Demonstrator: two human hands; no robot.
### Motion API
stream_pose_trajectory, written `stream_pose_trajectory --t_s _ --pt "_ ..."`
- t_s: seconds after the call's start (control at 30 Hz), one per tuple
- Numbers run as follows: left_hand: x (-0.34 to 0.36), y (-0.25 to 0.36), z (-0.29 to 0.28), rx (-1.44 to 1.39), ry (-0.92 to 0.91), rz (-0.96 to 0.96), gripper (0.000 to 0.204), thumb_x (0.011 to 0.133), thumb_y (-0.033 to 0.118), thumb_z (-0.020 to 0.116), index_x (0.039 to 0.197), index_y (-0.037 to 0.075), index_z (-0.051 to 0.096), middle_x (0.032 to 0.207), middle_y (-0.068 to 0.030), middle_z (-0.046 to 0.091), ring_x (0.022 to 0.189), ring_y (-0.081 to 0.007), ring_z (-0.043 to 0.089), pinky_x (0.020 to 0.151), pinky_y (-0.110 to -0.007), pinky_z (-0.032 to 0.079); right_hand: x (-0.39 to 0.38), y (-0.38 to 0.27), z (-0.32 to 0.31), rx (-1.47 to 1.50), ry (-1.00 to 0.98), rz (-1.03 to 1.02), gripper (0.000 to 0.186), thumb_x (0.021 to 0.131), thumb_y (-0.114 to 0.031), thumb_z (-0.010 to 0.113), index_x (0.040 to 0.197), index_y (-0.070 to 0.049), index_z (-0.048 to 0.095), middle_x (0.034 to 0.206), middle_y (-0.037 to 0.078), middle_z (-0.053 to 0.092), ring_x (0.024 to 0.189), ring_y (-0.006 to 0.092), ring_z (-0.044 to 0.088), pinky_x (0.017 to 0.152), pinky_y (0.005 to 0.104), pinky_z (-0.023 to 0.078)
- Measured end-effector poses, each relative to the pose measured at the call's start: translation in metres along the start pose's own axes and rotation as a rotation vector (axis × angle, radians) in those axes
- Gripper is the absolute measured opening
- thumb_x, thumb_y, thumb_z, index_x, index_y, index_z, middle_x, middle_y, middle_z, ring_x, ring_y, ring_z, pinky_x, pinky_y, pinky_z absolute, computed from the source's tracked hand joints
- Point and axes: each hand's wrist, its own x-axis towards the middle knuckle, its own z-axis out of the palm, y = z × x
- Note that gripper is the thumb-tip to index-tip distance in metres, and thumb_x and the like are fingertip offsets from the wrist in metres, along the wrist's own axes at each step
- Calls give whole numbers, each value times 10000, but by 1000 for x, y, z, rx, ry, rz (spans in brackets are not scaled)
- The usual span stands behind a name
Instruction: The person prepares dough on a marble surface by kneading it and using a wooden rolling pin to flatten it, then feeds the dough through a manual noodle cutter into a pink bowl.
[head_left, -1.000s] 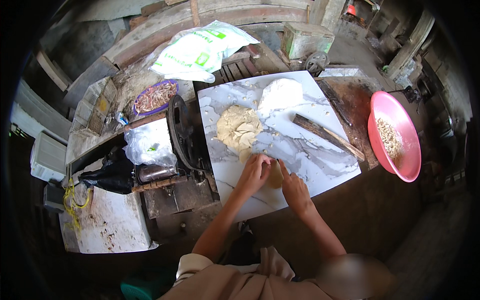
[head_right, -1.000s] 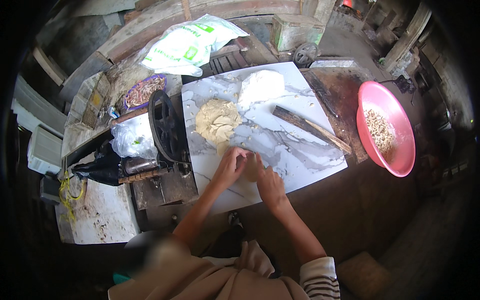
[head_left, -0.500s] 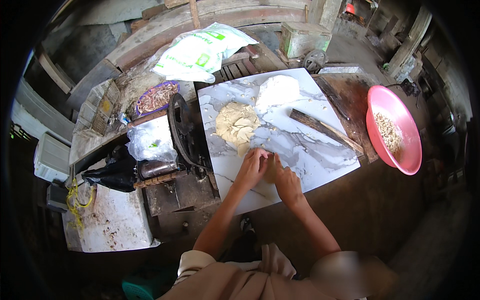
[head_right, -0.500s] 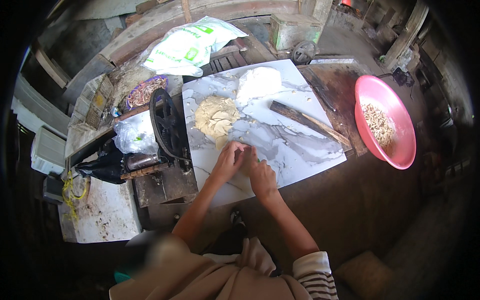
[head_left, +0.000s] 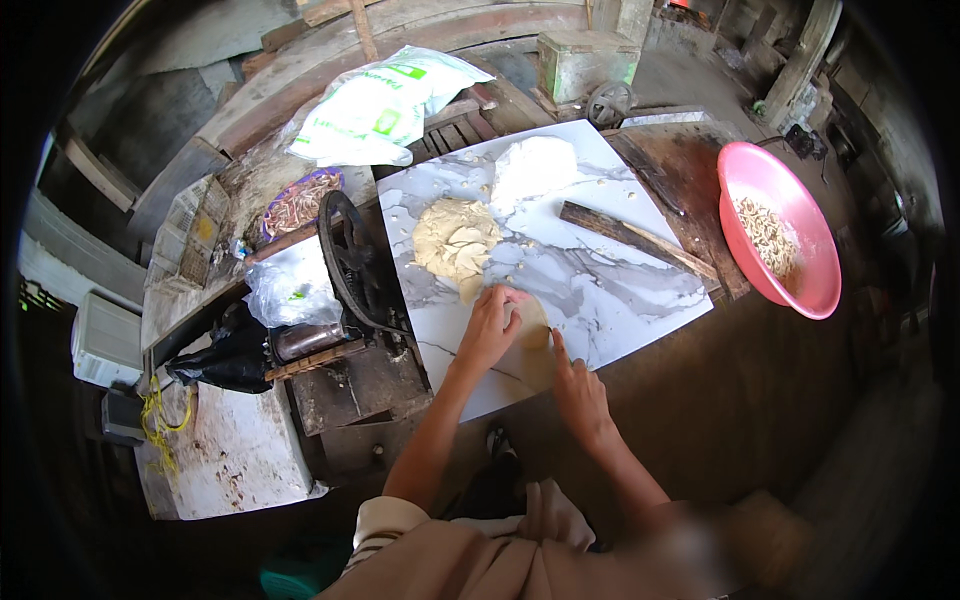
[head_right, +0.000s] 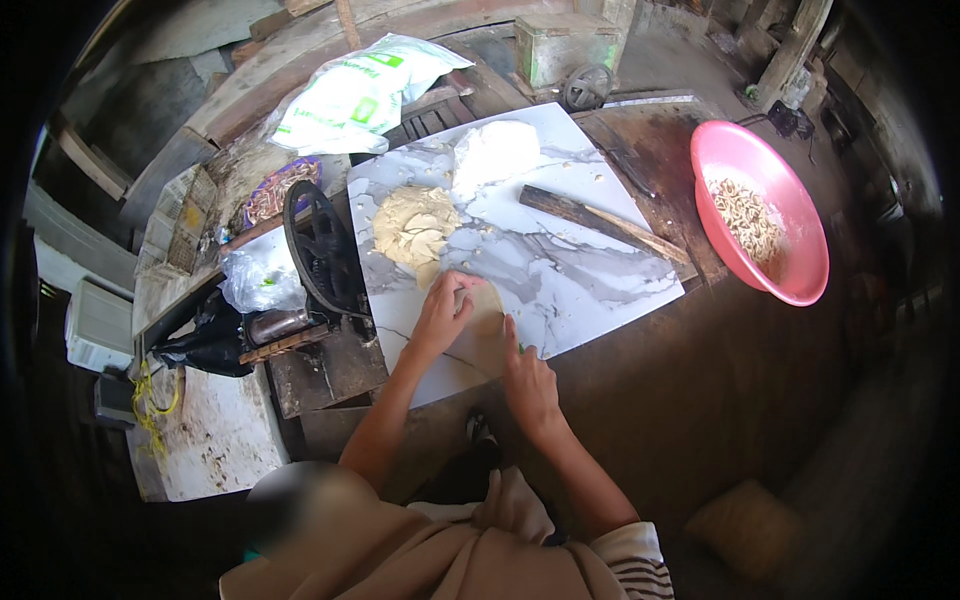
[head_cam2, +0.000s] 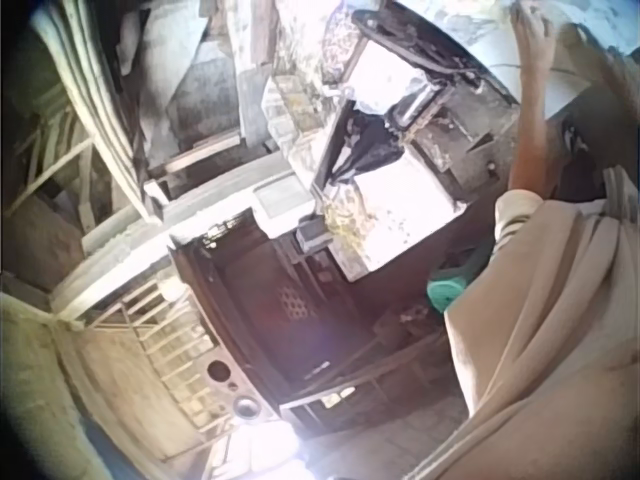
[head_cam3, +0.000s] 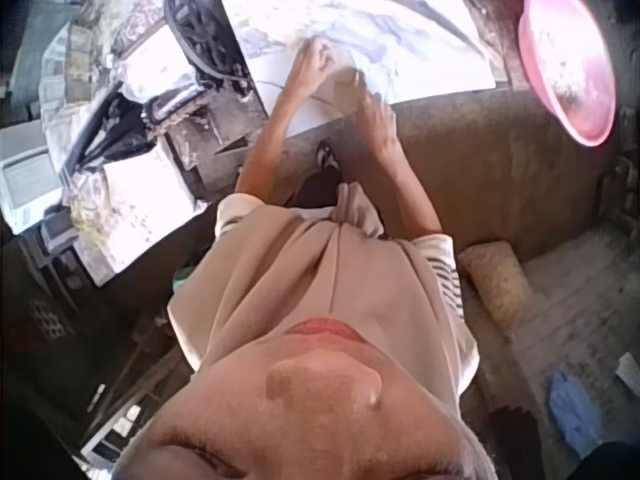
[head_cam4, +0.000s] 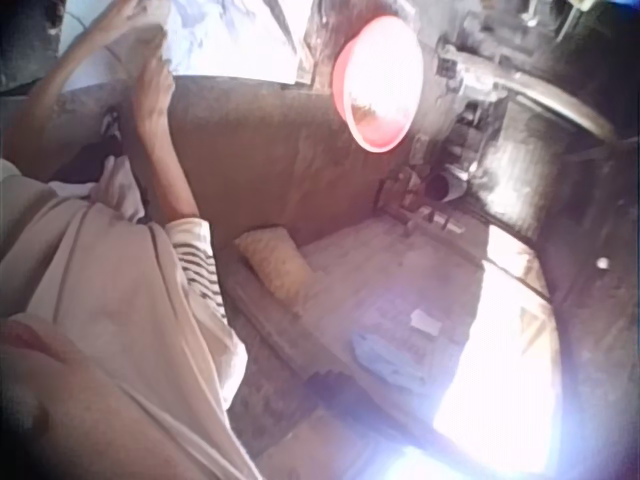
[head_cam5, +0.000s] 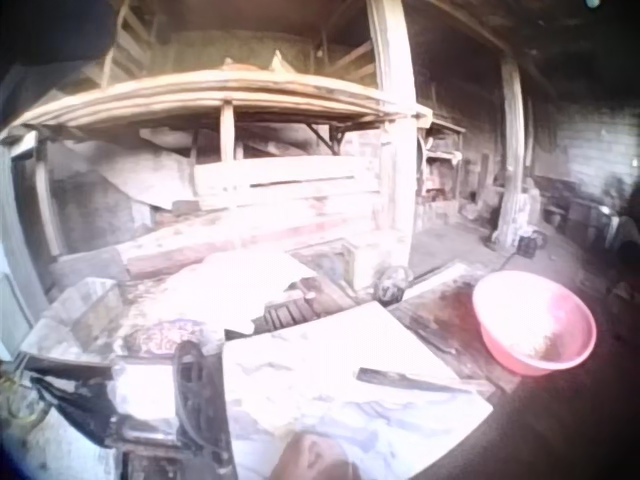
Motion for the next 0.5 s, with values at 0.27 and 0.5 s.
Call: stream_pose_trajectory --t_s 0.27,0.5 --pt "11 1 -8 211 -121 115 158 750 51 576 907 69 555 943 -67 536 923 -253 486 838 -367 391 -7 21 -15 5 -23 20 655 793 -73 498 1384 -179 237 773 209 563 613 371 601 537 464 495" --pt "46 -1 -6 313 -376 231 126 714 130 661 827 140 607 952 -35 473 954 -242 425 846 -354 391 92 59 -3 -74 282 44 477 823 -110 491 1288 -188 414 926 157 495 812 318 561 579 413 522"
